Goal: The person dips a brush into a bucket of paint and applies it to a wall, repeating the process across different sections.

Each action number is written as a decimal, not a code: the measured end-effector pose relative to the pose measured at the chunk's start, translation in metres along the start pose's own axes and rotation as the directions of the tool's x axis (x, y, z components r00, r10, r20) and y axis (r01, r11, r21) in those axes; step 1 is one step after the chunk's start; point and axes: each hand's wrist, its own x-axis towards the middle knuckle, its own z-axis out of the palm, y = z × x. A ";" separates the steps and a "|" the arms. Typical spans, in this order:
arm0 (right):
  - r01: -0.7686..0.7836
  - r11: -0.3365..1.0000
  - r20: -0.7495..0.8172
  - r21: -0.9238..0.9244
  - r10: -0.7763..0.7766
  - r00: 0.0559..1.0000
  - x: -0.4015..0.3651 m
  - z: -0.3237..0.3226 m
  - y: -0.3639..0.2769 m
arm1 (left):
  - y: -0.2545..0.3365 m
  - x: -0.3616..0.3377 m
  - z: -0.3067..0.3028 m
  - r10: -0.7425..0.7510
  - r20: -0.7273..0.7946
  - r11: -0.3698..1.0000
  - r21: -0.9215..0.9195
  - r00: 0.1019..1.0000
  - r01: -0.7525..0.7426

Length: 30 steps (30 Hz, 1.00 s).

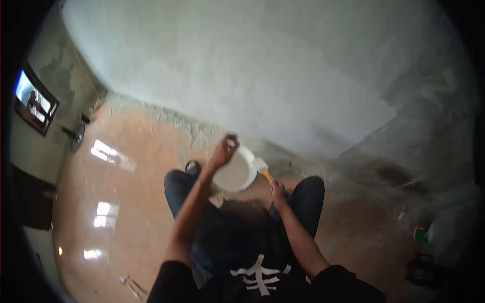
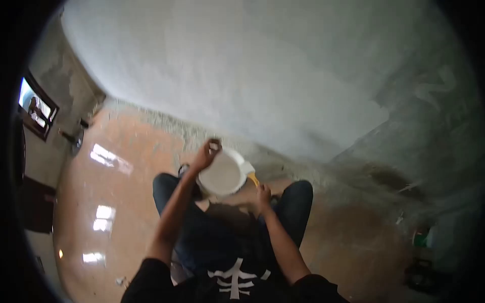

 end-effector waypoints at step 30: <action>0.167 0.367 0.275 -0.915 0.264 0.924 0.065 0.176 0.088 | -0.113 0.026 -0.065 -0.669 0.340 0.742 0.255 0.661 0.620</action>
